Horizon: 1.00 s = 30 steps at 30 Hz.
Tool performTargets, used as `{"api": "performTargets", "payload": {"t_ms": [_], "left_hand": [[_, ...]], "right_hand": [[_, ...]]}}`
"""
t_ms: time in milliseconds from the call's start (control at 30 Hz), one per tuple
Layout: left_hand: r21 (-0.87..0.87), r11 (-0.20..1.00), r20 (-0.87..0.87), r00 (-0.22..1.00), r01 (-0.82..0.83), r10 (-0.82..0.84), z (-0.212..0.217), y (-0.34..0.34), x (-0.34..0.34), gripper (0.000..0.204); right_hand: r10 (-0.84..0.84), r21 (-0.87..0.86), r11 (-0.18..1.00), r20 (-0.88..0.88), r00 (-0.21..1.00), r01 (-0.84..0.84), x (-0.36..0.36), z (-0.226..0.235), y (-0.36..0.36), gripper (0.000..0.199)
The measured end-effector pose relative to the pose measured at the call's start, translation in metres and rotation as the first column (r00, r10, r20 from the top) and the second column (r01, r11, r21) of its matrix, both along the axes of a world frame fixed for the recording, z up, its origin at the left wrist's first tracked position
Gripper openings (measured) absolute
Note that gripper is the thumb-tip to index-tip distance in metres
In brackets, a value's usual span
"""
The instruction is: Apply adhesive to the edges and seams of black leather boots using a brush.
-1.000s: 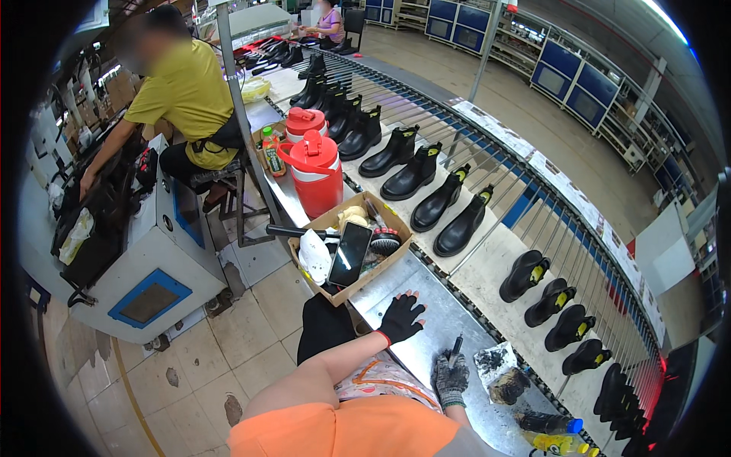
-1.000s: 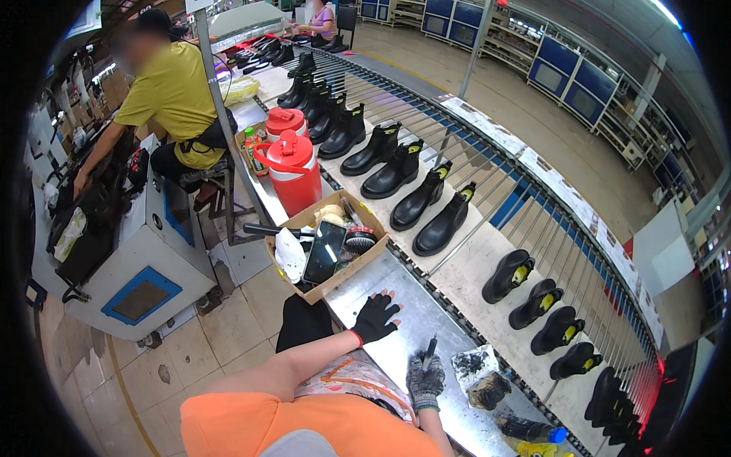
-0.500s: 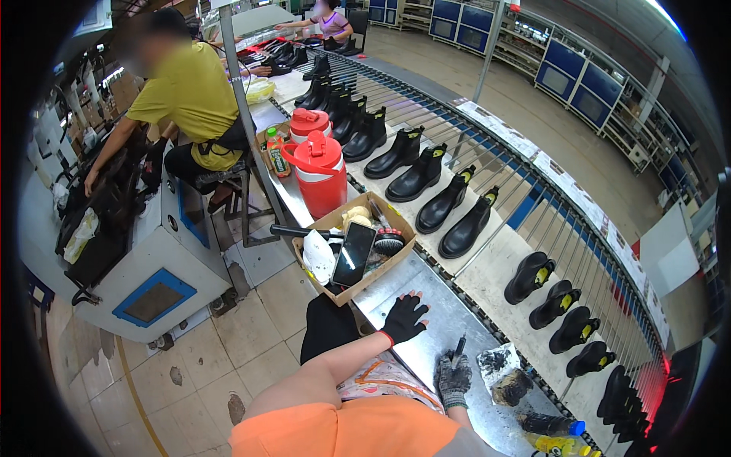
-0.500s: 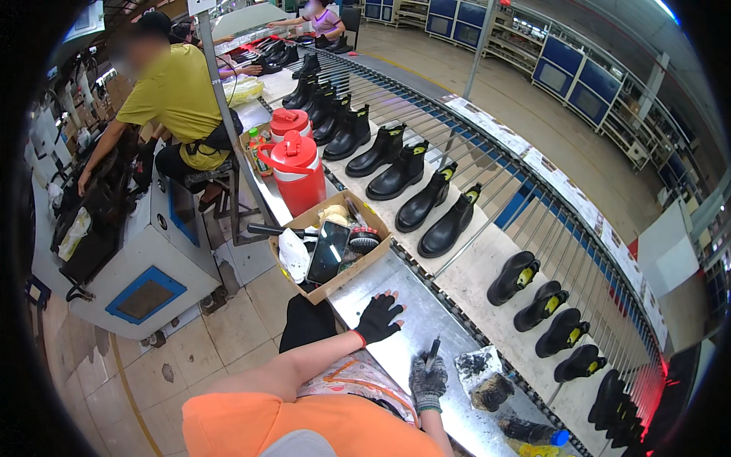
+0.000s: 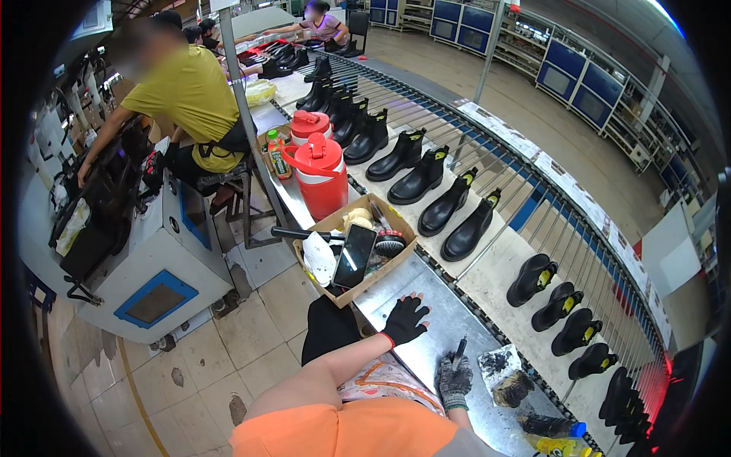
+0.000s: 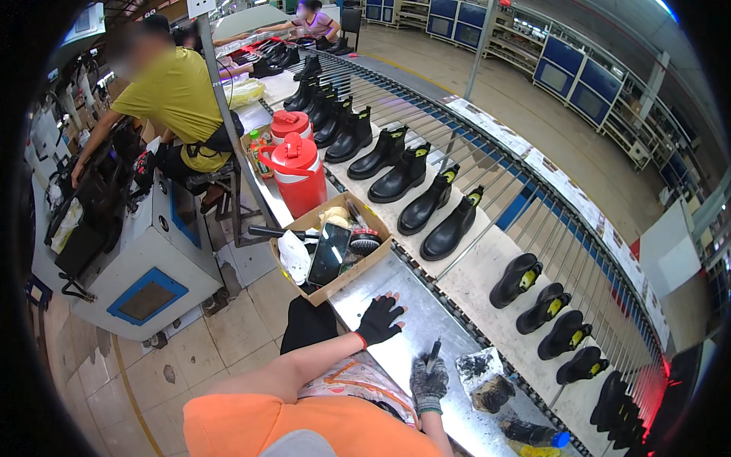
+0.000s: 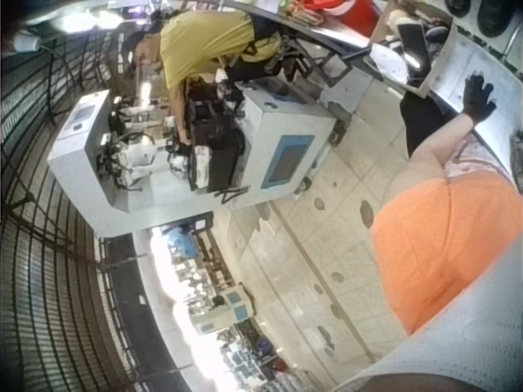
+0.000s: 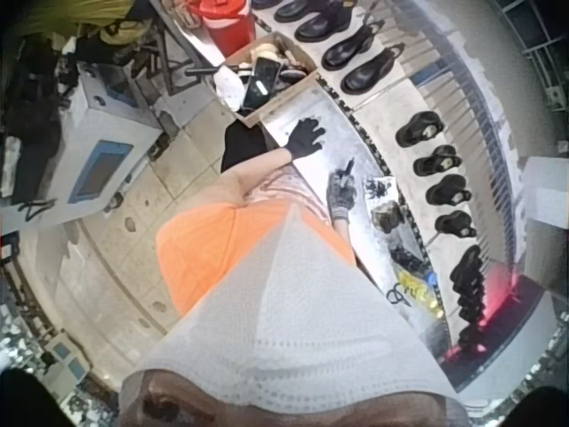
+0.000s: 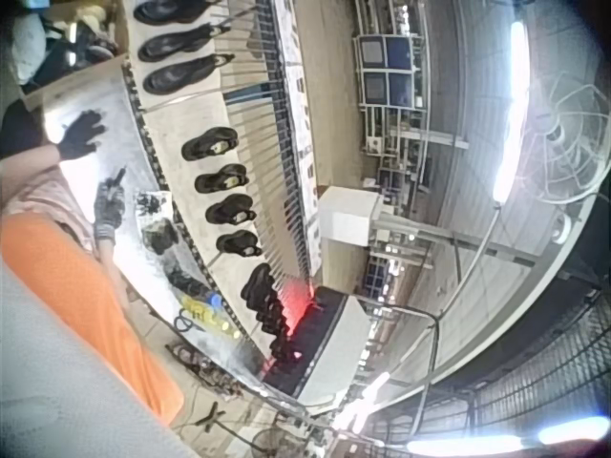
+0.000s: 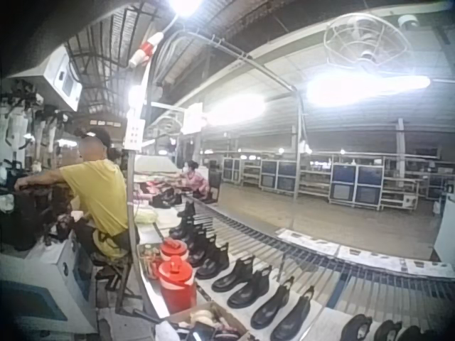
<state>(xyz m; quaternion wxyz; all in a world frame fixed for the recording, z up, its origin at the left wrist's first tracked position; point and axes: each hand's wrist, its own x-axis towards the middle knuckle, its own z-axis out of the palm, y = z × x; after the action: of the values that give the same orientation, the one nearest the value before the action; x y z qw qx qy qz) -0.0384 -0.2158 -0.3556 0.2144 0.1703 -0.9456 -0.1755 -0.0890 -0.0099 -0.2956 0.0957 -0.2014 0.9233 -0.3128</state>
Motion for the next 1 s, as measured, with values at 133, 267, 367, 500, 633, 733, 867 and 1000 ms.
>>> {"api": "performTargets", "payload": {"t_ms": [133, 267, 367, 500, 633, 733, 867, 1000], "left_hand": [[-0.009, 1.000, -0.015, 1.000, -0.001, 0.001, 0.001, 0.000, 0.000, 0.043], [-0.013, 1.000, -0.019, 1.000, 0.001, -0.001, 0.001, 0.000, -0.001, 0.043], [-0.011, 1.000, -0.017, 1.000, -0.007, 0.007, -0.002, -0.002, 0.000, 0.043], [-0.009, 1.000, -0.015, 1.000, -0.005, 0.005, -0.001, -0.001, 0.000, 0.042], [-0.005, 1.000, -0.010, 1.000, -0.002, 0.002, 0.000, -0.001, 0.000, 0.042], [-0.006, 1.000, -0.027, 1.000, 0.001, -0.001, -0.001, -0.002, 0.000, 0.042], [-0.011, 1.000, -0.024, 1.000, 0.009, -0.009, -0.003, -0.004, 0.000, 0.045], [0.006, 1.000, 0.001, 1.000, 0.008, -0.008, 0.000, -0.005, 0.001, 0.045]], "right_hand": [[-0.021, -0.008, 1.000, 0.060, 0.998, 0.021, -0.003, -0.005, 0.001, 0.020], [-0.021, -0.106, 0.994, 0.157, 0.987, 0.038, -0.009, -0.033, 0.007, 0.019], [-0.012, -0.055, 0.998, 0.081, 0.997, 0.017, 0.001, 0.000, -0.002, 0.020], [0.009, 0.025, 1.000, 0.003, 1.000, -0.009, 0.002, 0.011, -0.003, 0.022], [0.016, 0.029, 0.999, 0.038, 0.999, -0.017, -0.003, -0.002, -0.001, 0.023], [0.002, 0.017, 1.000, 0.070, 0.998, -0.003, -0.003, -0.003, 0.000, 0.024], [0.023, 0.007, 1.000, 0.045, 0.999, -0.023, -0.002, -0.003, -0.002, 0.024], [0.012, 0.016, 1.000, 0.107, 0.994, -0.014, -0.005, -0.008, -0.001, 0.024]]}}
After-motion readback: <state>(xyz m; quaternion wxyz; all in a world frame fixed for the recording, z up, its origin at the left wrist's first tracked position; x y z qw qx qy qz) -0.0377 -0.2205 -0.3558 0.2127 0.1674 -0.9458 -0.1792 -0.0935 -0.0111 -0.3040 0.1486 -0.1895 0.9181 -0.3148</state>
